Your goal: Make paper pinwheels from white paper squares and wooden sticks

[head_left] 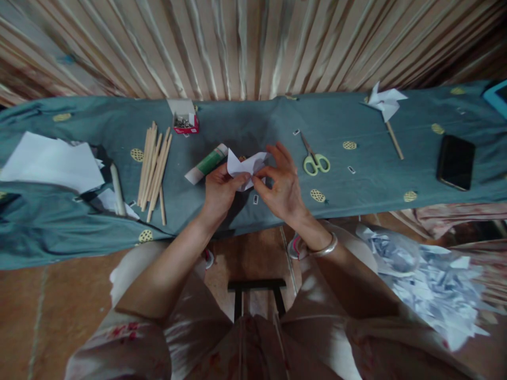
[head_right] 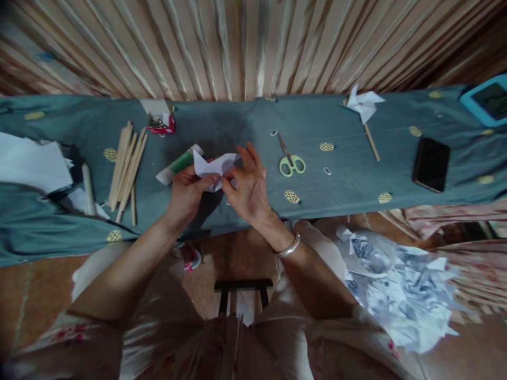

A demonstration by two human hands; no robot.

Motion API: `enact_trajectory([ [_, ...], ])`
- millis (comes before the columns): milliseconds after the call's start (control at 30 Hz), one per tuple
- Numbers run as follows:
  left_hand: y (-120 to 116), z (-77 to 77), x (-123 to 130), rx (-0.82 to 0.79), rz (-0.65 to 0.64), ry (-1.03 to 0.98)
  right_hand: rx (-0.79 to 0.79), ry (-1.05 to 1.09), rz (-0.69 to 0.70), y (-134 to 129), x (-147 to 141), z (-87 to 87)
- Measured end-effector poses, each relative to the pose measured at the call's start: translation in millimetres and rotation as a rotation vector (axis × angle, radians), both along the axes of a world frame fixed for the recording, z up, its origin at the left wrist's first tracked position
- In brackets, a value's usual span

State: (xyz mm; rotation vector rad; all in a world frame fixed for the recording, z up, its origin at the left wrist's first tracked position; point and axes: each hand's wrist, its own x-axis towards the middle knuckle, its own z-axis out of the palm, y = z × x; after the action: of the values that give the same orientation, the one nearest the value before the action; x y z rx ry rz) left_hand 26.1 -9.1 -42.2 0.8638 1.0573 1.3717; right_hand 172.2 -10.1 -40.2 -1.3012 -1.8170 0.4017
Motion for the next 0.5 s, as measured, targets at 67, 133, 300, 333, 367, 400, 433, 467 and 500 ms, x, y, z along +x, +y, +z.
enact_trajectory([
  [67,0,0.5,0,-0.001,0.004,0.004,-0.007,0.002,0.004,0,0,-0.4],
  [133,2,1.5,-1,-0.004,0.012,0.003,-0.009,-0.002,0.006,-1,-1,0.4],
  [300,8,4.9,-3,0.0,0.065,-0.041,0.02,0.035,0.03,-2,2,7.4],
  [333,9,5.6,-4,-0.003,0.072,-0.045,0.02,0.048,0.034,-1,4,8.9],
  [367,9,6.1,-5,-0.007,0.078,-0.049,0.019,0.06,0.035,0,6,10.0],
  [400,10,6.6,-5,-0.011,0.083,-0.053,0.023,0.069,0.032,1,9,10.7],
  [433,10,7.0,-6,-0.015,0.086,-0.06,0.029,0.075,0.027,2,12,10.9],
  [467,10,7.2,-6,-0.019,0.087,-0.072,0.038,0.078,0.018,3,14,10.8],
  [500,11,7.4,-7,-0.021,0.087,-0.087,0.046,0.079,0.008,5,17,10.3],
])
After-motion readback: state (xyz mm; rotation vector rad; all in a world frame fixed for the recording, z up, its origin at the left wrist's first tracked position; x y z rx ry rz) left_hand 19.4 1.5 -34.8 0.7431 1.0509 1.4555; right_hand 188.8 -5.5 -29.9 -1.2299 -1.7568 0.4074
